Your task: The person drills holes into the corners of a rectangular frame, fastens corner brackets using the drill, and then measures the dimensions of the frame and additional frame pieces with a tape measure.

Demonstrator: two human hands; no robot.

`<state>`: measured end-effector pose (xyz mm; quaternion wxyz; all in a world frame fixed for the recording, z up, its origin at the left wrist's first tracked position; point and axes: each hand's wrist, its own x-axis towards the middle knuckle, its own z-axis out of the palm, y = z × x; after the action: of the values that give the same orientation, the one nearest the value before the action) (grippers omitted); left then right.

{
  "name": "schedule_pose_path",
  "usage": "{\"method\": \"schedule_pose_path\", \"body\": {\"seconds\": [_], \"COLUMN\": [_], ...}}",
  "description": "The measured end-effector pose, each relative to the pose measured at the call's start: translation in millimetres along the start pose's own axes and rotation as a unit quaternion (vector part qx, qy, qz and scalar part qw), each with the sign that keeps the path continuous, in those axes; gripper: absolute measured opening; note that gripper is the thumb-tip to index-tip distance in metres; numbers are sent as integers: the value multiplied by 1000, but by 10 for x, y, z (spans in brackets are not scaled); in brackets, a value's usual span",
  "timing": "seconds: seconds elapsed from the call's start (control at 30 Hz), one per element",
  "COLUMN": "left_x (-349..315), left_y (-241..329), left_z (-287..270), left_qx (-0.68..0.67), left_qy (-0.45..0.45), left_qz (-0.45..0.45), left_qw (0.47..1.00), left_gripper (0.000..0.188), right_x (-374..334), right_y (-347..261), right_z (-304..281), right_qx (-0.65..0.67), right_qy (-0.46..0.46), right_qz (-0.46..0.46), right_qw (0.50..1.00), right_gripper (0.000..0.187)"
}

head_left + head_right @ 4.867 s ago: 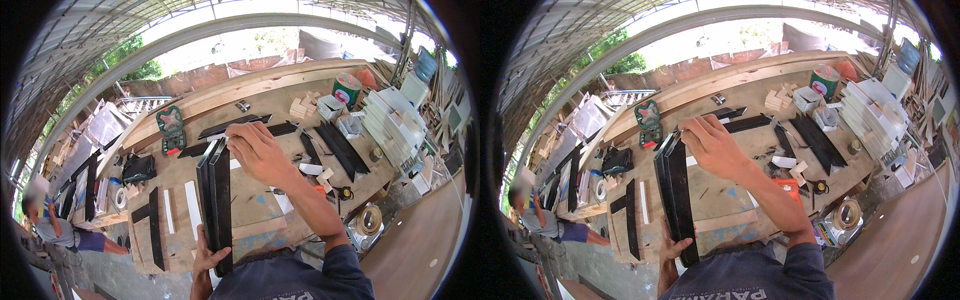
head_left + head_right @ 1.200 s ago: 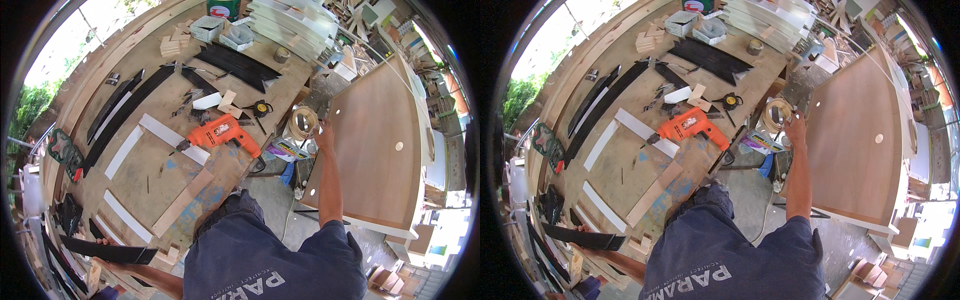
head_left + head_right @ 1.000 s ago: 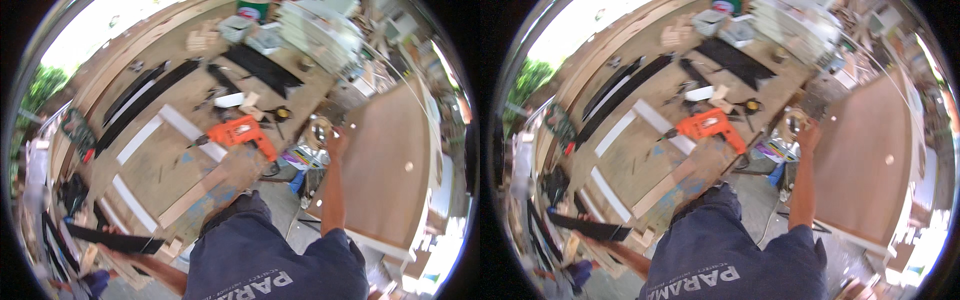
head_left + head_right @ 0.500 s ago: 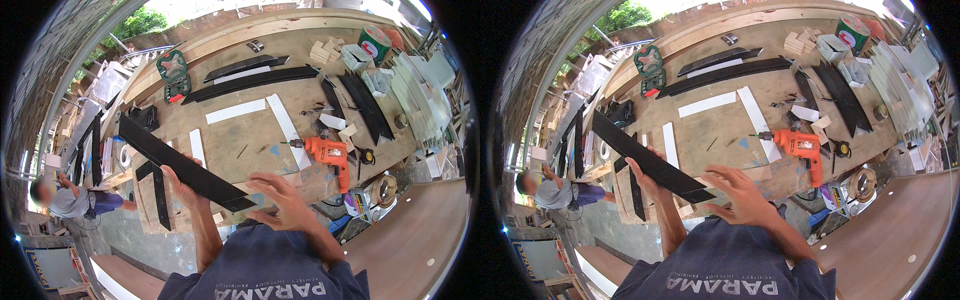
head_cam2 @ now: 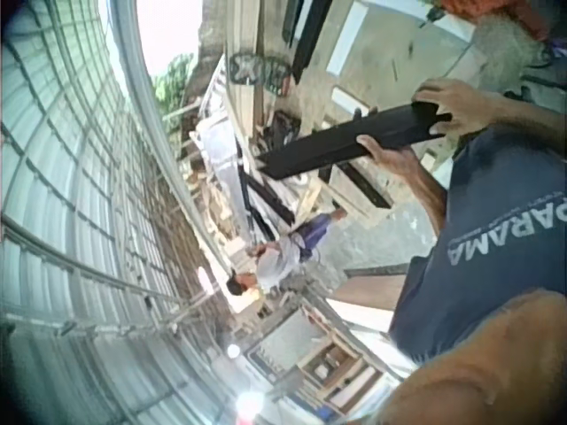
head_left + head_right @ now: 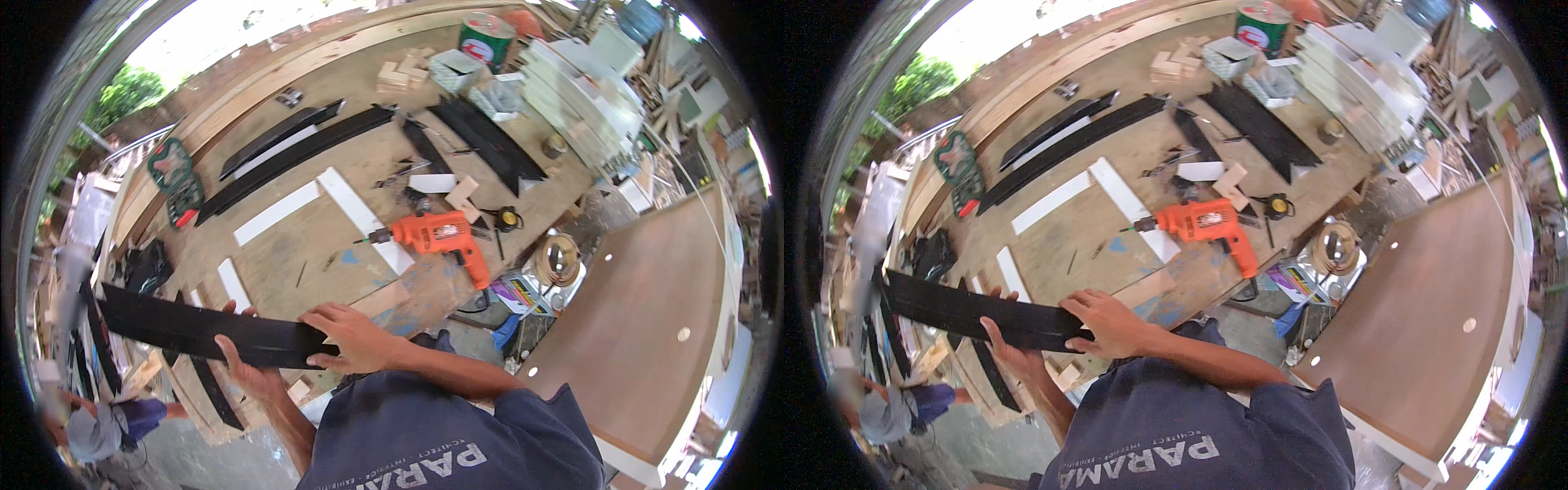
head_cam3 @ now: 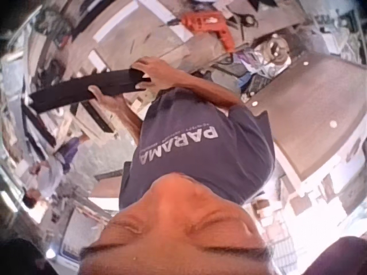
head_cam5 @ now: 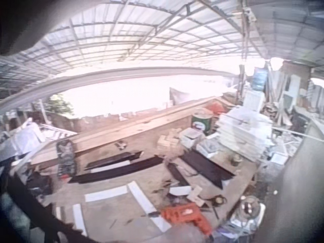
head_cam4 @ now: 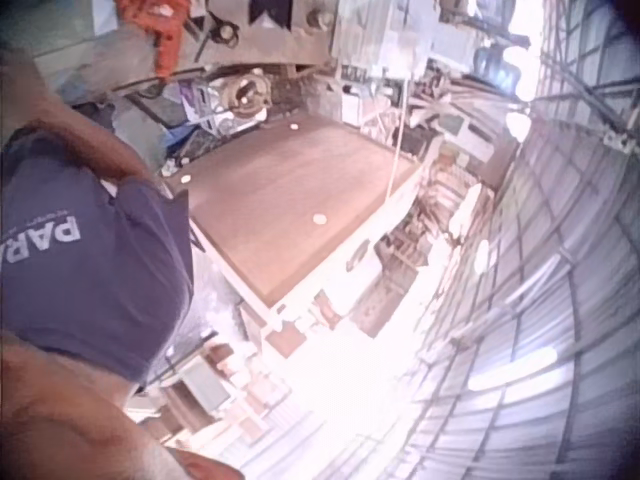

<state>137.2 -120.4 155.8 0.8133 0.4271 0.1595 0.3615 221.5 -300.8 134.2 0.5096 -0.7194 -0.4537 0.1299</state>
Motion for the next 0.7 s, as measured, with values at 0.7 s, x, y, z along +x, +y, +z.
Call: {"method": "schedule_pose_path", "body": {"seconds": [0.7], "left_x": [53], "left_y": [-77], "left_z": [91], "left_qx": [-75], "left_qy": [-185], "left_qz": [-80], "left_qw": [977], "left_gripper": [82], "right_x": [15], "right_y": [60], "right_z": [-42], "right_qx": [65], "right_qy": [95], "right_qz": [55], "right_qw": [992], "right_gripper": [66]}}
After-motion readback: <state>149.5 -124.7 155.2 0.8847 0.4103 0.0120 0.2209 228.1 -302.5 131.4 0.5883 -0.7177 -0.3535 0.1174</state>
